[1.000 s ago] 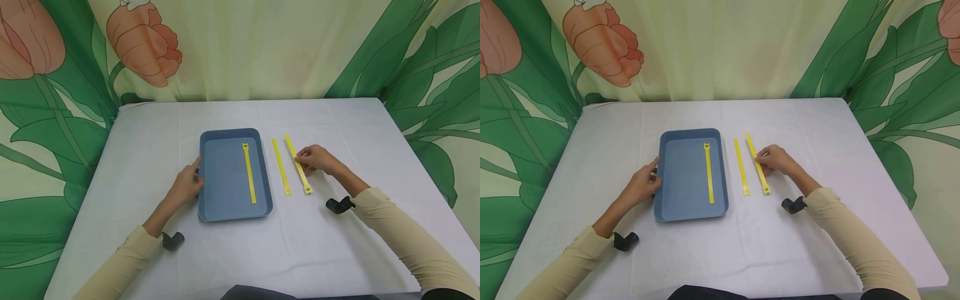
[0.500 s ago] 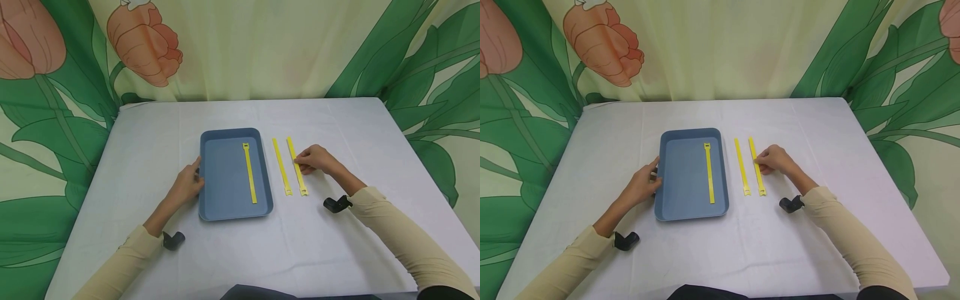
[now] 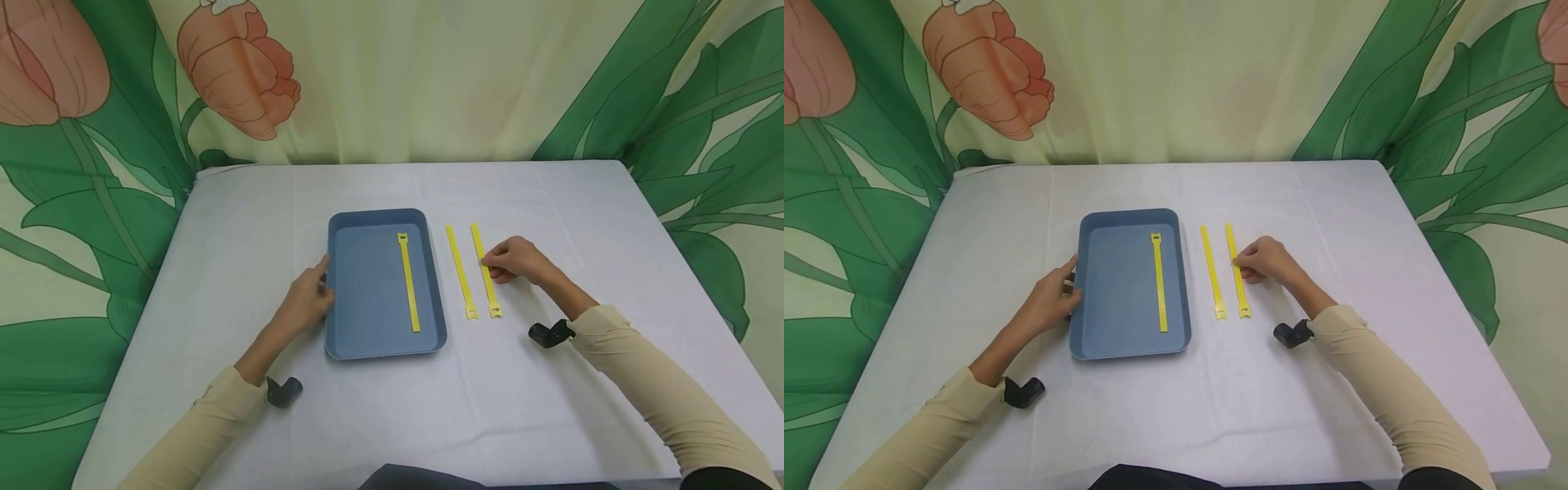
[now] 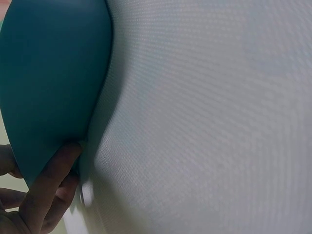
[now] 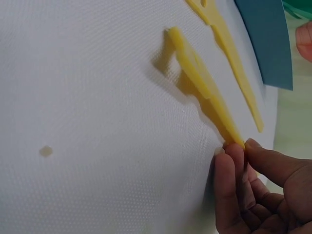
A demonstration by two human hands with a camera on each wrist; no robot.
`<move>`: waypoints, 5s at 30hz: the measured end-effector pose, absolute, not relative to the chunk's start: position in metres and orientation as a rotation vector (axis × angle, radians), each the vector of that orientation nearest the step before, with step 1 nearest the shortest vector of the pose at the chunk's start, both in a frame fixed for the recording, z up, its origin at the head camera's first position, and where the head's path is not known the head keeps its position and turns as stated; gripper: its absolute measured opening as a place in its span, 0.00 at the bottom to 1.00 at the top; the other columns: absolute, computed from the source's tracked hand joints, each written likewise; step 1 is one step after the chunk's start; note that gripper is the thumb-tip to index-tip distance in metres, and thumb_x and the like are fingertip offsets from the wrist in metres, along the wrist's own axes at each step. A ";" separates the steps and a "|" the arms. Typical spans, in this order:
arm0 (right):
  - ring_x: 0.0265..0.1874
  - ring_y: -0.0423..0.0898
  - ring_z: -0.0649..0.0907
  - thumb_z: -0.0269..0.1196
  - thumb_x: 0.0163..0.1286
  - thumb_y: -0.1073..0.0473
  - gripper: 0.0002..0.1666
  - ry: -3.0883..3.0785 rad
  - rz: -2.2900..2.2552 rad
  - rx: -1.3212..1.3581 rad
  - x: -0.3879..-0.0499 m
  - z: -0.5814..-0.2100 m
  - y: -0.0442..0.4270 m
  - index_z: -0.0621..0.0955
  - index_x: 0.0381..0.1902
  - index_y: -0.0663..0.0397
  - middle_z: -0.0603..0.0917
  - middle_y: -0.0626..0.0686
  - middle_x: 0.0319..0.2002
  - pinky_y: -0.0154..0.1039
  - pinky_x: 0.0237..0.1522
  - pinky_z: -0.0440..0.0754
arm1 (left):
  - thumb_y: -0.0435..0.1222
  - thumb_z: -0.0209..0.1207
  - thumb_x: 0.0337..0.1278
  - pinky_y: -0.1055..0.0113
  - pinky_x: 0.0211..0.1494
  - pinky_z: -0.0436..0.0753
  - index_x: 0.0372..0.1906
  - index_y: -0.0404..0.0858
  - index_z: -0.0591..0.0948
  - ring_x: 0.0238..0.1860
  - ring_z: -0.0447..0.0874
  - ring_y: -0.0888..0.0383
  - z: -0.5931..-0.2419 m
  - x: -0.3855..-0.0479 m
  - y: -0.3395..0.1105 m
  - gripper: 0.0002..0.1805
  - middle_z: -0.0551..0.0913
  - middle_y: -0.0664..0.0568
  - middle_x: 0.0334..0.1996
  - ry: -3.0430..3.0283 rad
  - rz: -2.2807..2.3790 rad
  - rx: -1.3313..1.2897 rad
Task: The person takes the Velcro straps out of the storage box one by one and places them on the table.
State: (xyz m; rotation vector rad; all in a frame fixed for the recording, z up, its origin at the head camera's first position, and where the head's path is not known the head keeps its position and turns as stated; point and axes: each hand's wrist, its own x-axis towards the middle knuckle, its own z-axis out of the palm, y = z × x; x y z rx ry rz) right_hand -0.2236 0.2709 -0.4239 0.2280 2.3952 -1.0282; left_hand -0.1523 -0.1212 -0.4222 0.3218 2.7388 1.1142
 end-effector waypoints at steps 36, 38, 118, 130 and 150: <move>0.34 0.54 0.79 0.60 0.66 0.53 0.20 2.842 -0.639 0.017 -0.226 -0.410 0.278 0.80 0.46 0.66 0.82 0.63 0.40 0.44 0.33 0.76 | 0.25 0.52 0.54 0.56 0.44 0.81 0.70 0.25 0.52 0.46 0.77 0.43 -0.421 -0.152 -0.122 0.38 0.74 0.31 0.46 2.735 1.116 0.329; 0.36 0.55 0.78 0.60 0.65 0.54 0.19 2.872 -0.643 0.013 -0.227 -0.409 0.277 0.80 0.47 0.65 0.81 0.63 0.41 0.46 0.35 0.76 | 0.25 0.52 0.54 0.57 0.43 0.81 0.70 0.25 0.52 0.46 0.77 0.43 -0.421 -0.152 -0.122 0.38 0.74 0.31 0.46 2.735 1.115 0.328; 0.38 0.48 0.80 0.67 0.60 0.59 0.13 2.855 -0.770 -0.772 -0.226 -0.377 0.189 0.82 0.43 0.57 0.81 0.51 0.40 0.43 0.43 0.79 | 0.26 0.53 0.55 0.57 0.46 0.81 0.70 0.25 0.52 0.45 0.77 0.44 -0.417 -0.149 -0.121 0.38 0.74 0.33 0.46 2.737 1.107 0.316; 0.40 0.50 0.81 0.67 0.59 0.63 0.13 2.785 -0.833 -0.967 -0.227 -0.379 0.182 0.81 0.43 0.59 0.80 0.53 0.39 0.47 0.44 0.79 | 0.25 0.53 0.55 0.56 0.47 0.80 0.70 0.24 0.52 0.45 0.77 0.43 -0.417 -0.149 -0.121 0.38 0.74 0.31 0.46 2.741 1.100 0.325; 0.45 0.52 0.78 0.66 0.59 0.66 0.17 2.613 -0.626 -1.257 -0.229 -0.393 0.166 0.81 0.48 0.57 0.76 0.55 0.47 0.41 0.42 0.79 | 0.26 0.54 0.55 0.57 0.47 0.80 0.70 0.26 0.52 0.46 0.77 0.44 -0.418 -0.150 -0.120 0.38 0.74 0.32 0.47 2.733 1.102 0.290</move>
